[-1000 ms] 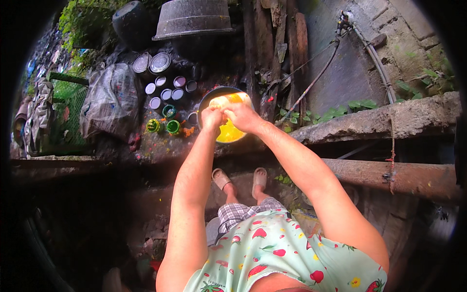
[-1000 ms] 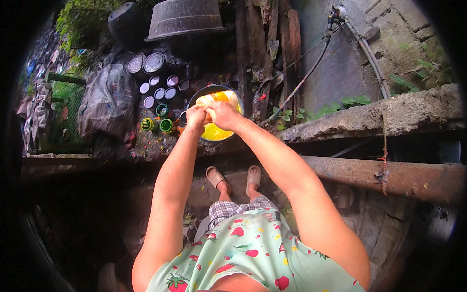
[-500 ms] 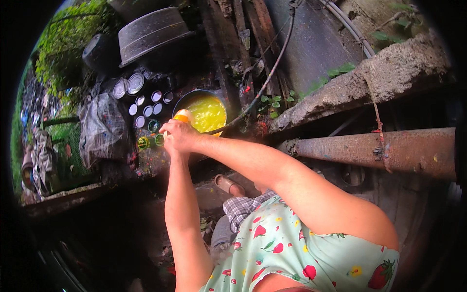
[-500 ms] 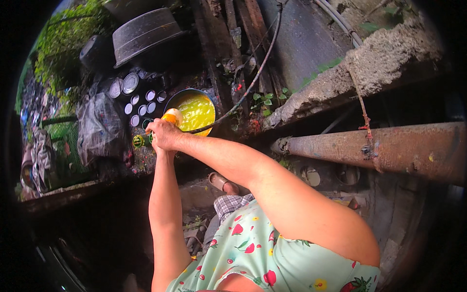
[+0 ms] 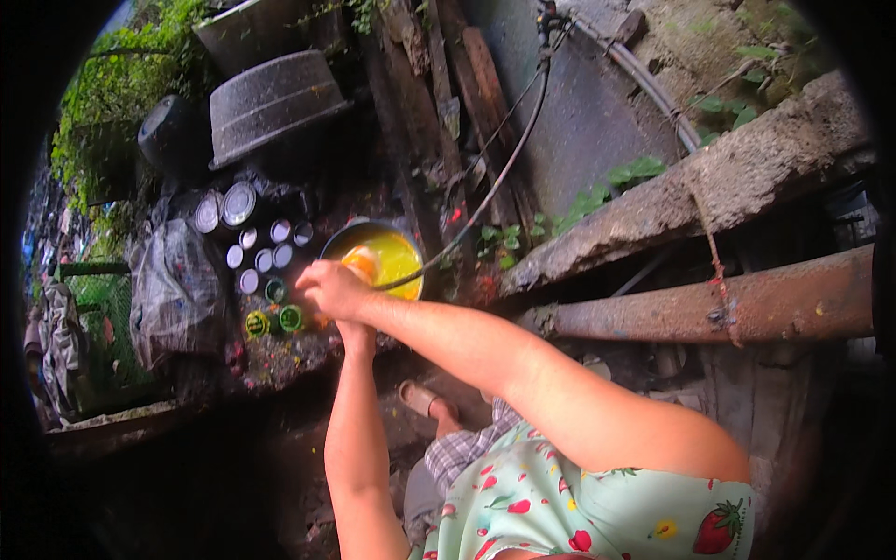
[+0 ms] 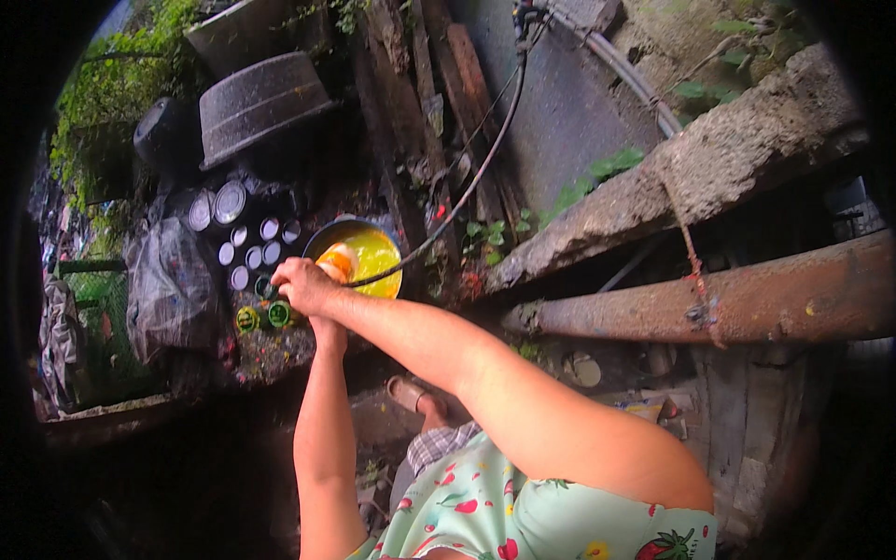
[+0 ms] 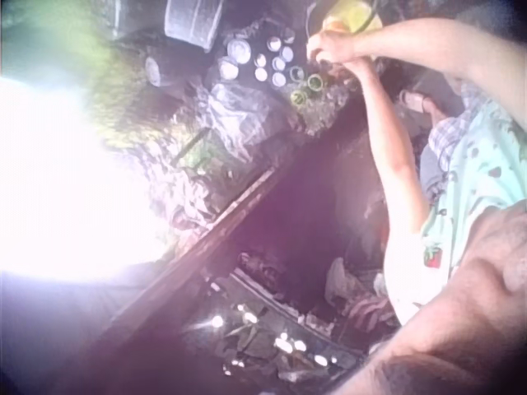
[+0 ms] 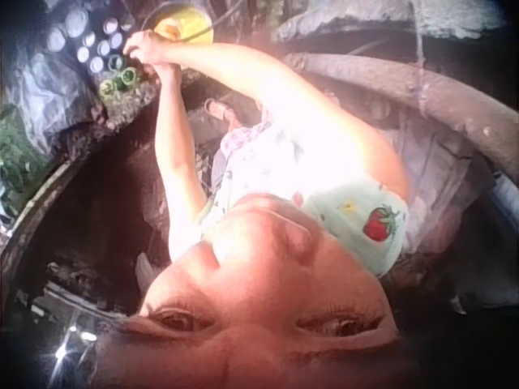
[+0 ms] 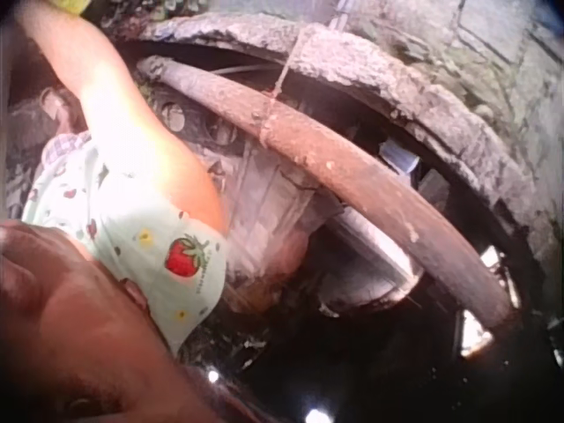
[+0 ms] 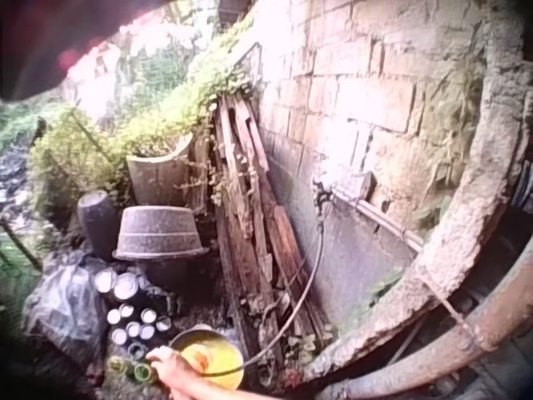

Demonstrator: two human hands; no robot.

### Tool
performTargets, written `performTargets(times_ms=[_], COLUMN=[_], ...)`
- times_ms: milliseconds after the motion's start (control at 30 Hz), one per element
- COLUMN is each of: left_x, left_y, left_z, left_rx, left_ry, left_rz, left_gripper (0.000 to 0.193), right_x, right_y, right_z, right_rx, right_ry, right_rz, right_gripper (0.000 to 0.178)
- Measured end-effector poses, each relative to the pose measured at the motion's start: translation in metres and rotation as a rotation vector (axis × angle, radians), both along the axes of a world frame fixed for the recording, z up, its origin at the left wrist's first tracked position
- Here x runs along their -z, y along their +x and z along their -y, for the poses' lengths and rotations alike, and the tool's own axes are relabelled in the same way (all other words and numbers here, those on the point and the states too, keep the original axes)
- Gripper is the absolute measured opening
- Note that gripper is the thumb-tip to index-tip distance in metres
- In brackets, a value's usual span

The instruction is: The person squeezes a yellow substance from a plastic bottle into a pot of yellow liquid, then rinses the bottle with water from a hose. They walk to a workbench, place the bottle down, and pick up a red-framed screen printing frame, positioning it on the bench.

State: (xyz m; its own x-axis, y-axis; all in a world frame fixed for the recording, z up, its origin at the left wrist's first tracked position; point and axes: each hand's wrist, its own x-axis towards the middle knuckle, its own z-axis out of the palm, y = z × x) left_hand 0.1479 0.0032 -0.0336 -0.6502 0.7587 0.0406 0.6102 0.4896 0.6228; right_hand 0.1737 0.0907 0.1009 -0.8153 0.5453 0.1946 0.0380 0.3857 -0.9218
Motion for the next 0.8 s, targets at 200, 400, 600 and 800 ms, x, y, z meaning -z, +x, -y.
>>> performTargets(times_ms=[200,400,600,800], left_x=[-0.025,-0.054,-0.023,-0.016], left_y=[0.023,0.056,0.074,0.087], left_z=[-0.009,-0.034,-0.037,-0.037], left_rx=[-0.159,-0.415,-0.541,-0.615], left_ry=[0.269,0.270,0.237,0.118], left_rz=[0.346,0.374,0.439,0.463], left_gripper=[0.036,0.031,0.030,0.032], right_x=[0.007,-0.050,-0.156,-0.198], right_y=[0.017,0.079,0.132,0.146], right_z=[-0.060,-0.305,-0.491,-0.563], right_rx=[-0.054,0.100,0.297,0.480], right_ry=[0.368,1.020,1.076,0.976], right_rz=[0.117,0.405,1.037,1.132], right_gripper=[0.050,0.043,0.045,0.053])
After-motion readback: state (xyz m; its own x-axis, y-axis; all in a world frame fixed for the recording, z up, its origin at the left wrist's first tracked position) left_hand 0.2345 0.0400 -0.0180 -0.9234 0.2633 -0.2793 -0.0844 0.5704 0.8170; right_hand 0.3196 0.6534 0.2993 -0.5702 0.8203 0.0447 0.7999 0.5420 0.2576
